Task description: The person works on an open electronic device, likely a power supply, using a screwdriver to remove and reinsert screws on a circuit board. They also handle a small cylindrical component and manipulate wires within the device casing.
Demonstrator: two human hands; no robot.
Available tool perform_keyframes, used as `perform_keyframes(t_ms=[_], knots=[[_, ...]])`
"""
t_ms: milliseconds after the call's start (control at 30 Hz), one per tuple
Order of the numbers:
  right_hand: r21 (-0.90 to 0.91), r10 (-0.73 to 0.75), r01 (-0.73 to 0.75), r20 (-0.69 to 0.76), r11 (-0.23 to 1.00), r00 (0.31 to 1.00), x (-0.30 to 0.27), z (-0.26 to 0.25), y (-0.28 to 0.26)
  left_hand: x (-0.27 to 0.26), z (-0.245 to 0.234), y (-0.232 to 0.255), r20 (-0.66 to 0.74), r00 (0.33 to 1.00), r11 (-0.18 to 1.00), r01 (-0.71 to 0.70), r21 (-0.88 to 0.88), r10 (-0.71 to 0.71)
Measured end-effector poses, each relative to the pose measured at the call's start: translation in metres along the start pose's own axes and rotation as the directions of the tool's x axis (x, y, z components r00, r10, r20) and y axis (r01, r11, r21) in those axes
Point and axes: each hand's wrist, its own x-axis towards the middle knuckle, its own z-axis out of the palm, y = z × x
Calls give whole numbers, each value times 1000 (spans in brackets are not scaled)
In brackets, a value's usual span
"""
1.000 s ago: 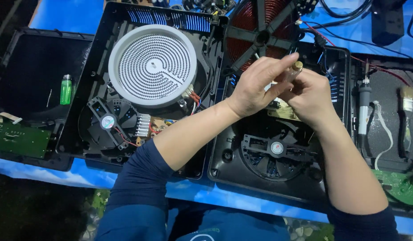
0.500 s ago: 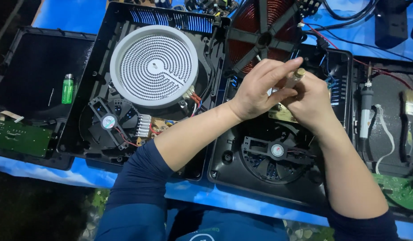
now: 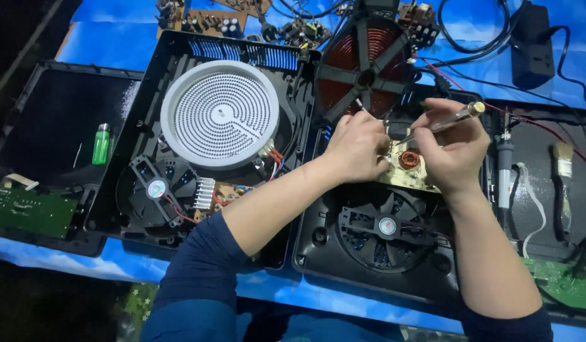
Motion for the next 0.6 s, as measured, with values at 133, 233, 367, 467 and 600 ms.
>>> perform_keyframes(t_ms=[133,233,367,467,600], knots=[[-17,-81,82,13,997,997,5,-4,27,-5,-5,-2,25,1000,998,-10,62,9],[-32,-104,106,35,994,994,6,-4,27,-4,-4,-1,21,999,991,-39,130,36],[-26,-68,69,33,997,997,5,-7,19,-5,18,-7,-1,996,979,-89,181,90],[-24,-67,68,32,997,997,8,-8,17,-9,20,-2,-96,978,956,-159,246,187],[-31,-72,74,44,997,996,6,-8,26,-12,24,2,-143,946,926,-239,291,289]])
